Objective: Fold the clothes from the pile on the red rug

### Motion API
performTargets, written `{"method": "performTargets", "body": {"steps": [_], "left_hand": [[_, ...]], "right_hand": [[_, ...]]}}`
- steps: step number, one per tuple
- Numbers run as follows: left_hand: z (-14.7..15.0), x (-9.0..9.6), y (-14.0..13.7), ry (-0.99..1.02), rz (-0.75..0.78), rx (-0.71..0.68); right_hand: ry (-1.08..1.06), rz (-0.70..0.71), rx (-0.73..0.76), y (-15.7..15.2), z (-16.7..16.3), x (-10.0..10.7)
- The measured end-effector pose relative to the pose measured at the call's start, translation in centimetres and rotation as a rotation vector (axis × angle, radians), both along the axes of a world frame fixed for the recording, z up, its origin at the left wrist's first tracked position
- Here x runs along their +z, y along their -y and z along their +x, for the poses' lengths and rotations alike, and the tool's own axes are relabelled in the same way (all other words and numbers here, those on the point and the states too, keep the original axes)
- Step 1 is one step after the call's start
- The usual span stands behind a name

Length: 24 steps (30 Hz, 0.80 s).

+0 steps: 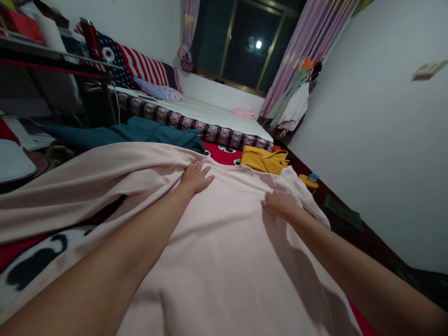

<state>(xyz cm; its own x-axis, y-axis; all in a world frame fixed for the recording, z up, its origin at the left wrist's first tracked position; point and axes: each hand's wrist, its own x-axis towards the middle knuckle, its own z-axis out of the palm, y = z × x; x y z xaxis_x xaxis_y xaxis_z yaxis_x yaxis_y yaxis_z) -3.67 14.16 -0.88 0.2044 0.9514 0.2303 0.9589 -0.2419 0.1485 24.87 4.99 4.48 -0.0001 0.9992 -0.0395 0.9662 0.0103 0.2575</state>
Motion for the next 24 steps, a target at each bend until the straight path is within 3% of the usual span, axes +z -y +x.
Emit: {"method": "performTargets", "body": {"steps": [2,5,9,15,18,21,22,24], "left_hand": [[-0.1,0.0,0.0,-0.002,-0.005,-0.002],[-0.3,0.1,0.1,-0.01,-0.025,-0.015],[-0.3,0.4,0.2,-0.031,-0.037,-0.023],[1.0,1.8,2.6,-0.075,-0.199,0.036],[1.4,2.3,5.3,-0.086,-0.291,0.045],[0.9,2.5,7.8,-0.103,-0.39,-0.022],[0.7,2.6,8.4,-0.105,-0.41,-0.051],[0.3,2.8,9.2,-0.101,-0.43,-0.088]], "right_hand": [[-0.06,0.049,0.166,-0.8,-3.2,-0.1],[-0.208,0.073,0.361,-1.8,-6.9,-2.1],[-0.28,0.057,0.293,-2.6,-7.7,-4.5],[-0.306,0.183,0.22,-1.6,-7.2,-4.1],[-0.422,0.376,0.193,-0.3,-7.3,-4.0],[-0.594,0.611,0.261,2.7,-7.0,-3.8],[-0.641,0.654,0.32,4.2,-6.8,-3.6],[-0.694,0.598,0.479,7.6,-6.0,-3.0]]}}
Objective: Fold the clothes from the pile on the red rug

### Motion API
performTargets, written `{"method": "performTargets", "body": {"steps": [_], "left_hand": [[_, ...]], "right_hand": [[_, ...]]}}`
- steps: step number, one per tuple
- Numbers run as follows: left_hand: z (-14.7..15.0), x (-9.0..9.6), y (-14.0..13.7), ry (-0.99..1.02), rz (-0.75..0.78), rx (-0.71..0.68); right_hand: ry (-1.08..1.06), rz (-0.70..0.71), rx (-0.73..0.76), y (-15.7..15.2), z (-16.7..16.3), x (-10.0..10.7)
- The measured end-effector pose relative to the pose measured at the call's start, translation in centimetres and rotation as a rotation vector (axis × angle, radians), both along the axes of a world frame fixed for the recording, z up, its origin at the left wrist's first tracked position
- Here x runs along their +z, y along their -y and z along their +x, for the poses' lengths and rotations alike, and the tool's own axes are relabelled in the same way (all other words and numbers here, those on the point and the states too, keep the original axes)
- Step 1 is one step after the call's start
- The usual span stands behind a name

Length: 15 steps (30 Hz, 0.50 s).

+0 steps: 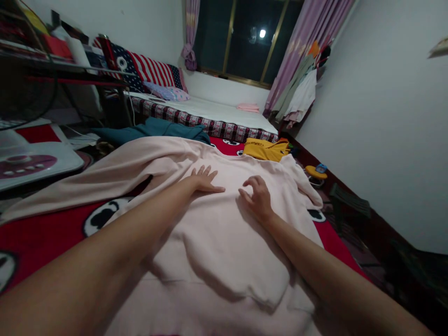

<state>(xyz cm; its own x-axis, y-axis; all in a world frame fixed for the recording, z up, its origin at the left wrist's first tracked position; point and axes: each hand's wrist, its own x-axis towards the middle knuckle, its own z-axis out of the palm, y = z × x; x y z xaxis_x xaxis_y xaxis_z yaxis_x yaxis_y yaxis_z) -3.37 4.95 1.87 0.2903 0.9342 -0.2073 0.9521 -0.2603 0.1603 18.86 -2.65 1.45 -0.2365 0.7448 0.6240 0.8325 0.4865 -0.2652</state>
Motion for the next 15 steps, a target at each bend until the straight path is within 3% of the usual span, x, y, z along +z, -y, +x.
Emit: {"method": "performTargets", "body": {"steps": [3,5,11,15], "left_hand": [[-0.1,0.3,0.3,0.004,-0.038,0.005],[0.1,0.4,0.2,0.0,-0.053,0.016],[0.2,0.5,0.4,0.006,-0.03,0.012],[-0.1,0.8,0.4,0.026,-0.049,0.004]], "right_hand": [[0.163,-0.228,0.274,4.8,1.5,1.0],[0.231,-0.363,0.332,6.6,2.2,1.3],[0.289,-0.403,0.221,6.4,1.2,1.1],[0.23,-0.431,0.18,7.0,1.5,2.3]]}}
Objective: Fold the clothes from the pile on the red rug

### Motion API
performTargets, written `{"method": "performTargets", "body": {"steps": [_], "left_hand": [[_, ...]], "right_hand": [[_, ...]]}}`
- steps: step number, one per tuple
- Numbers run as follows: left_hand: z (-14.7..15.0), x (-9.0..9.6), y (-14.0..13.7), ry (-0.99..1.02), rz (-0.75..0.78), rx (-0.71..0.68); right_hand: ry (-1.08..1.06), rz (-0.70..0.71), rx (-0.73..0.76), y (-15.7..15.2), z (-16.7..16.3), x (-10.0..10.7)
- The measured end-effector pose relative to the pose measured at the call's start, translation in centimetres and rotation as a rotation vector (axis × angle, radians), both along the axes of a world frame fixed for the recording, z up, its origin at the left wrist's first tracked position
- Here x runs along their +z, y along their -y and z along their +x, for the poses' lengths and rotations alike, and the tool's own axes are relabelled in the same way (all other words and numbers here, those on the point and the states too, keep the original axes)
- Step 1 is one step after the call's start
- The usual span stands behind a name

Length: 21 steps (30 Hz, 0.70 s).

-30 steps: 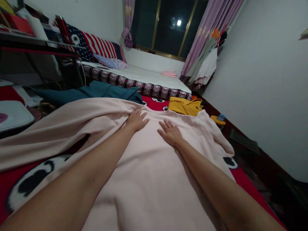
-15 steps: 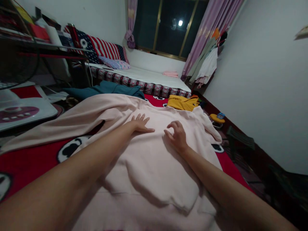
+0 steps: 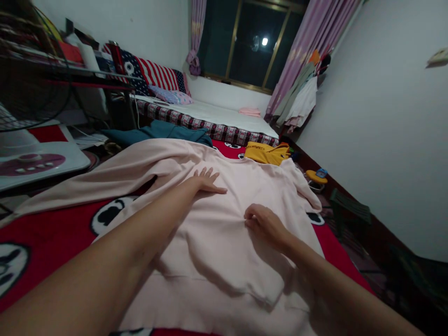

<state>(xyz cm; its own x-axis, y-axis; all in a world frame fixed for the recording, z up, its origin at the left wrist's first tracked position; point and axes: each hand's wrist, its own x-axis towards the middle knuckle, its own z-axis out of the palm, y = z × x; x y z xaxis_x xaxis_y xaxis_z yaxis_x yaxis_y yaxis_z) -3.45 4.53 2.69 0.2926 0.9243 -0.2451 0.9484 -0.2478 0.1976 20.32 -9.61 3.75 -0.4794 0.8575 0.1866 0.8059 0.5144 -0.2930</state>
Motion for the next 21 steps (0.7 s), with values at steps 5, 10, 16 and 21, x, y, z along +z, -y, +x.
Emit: {"method": "performTargets", "body": {"steps": [5,10,16,21], "left_hand": [[-0.3,0.0,-0.7,0.028,-0.008,-0.021],[-0.5,-0.4,-0.5,0.021,0.019,-0.041],[0.0,-1.9,1.1,0.084,0.259,0.006],[0.3,-3.0,1.3,0.107,0.371,0.048]], "right_hand": [[-0.011,-0.135,-0.014,0.9,0.7,1.5],[-0.047,-0.201,-0.008,-0.7,0.6,1.6],[0.251,0.05,-0.304,-4.9,6.6,-1.9],[0.542,-0.022,-0.569,-8.6,6.7,0.0]]}}
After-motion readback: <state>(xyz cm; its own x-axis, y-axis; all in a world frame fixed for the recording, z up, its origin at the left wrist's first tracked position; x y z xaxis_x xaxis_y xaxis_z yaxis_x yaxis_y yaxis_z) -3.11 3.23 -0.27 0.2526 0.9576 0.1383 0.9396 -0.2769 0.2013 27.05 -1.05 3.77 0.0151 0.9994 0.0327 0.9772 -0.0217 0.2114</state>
